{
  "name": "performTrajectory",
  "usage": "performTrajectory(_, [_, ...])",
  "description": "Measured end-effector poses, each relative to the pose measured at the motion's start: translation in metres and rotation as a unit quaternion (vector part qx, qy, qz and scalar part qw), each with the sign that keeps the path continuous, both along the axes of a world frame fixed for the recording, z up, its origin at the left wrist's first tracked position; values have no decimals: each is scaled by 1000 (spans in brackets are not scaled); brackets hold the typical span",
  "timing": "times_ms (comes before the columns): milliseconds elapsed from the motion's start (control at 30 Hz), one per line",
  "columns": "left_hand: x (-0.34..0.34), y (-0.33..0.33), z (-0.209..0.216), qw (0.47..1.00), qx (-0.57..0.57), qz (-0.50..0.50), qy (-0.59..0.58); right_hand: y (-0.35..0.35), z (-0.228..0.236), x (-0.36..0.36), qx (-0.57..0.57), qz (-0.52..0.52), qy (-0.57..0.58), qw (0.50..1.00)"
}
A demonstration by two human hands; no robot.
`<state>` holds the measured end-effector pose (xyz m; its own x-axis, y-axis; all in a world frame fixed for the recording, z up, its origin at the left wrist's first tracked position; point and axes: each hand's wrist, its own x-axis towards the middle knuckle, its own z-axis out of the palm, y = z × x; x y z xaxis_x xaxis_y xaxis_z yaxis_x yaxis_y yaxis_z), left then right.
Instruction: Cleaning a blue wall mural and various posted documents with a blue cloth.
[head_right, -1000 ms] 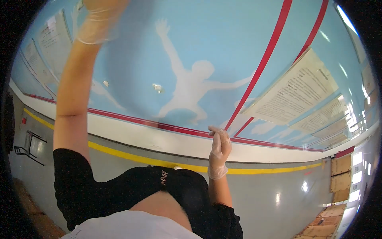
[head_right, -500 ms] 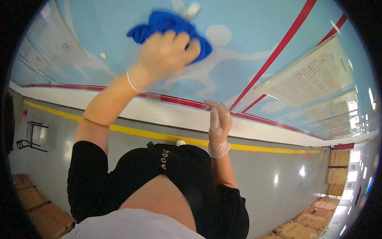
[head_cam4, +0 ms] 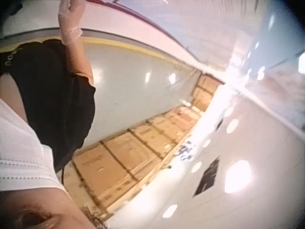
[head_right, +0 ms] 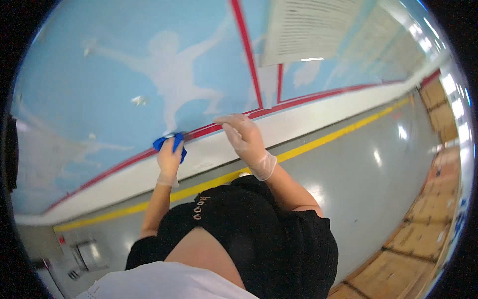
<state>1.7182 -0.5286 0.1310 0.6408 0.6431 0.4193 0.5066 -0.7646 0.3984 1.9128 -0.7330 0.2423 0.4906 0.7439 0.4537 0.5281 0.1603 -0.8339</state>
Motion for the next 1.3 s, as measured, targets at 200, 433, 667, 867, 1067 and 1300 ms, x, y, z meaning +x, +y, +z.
performTrajectory(200, [39, -47, 82, 735, -569, -152, -336, 11, -5, -10, 74, 113, 254, 958])
performTrajectory(433, [88, -75, 111, 852, -416, -249, -196, -8, -3, 54, 0, -45, 316, 948])
performTrajectory(667, [57, -66, 100, 858, -448, -140, -207, -65, 34, 204, 418, -364, 230, 800])
performTrajectory(867, [45, -64, 88, 860, -436, -91, -249, 10, 12, 251, 367, -520, 30, 771])
performTrajectory(1067, [39, -64, 84, 862, -442, -65, -240, 59, -29, 162, 368, -438, -20, 820])
performTrajectory(1300, [35, -66, 78, 858, -453, -88, -226, 91, -54, 42, 231, -116, -209, 943])
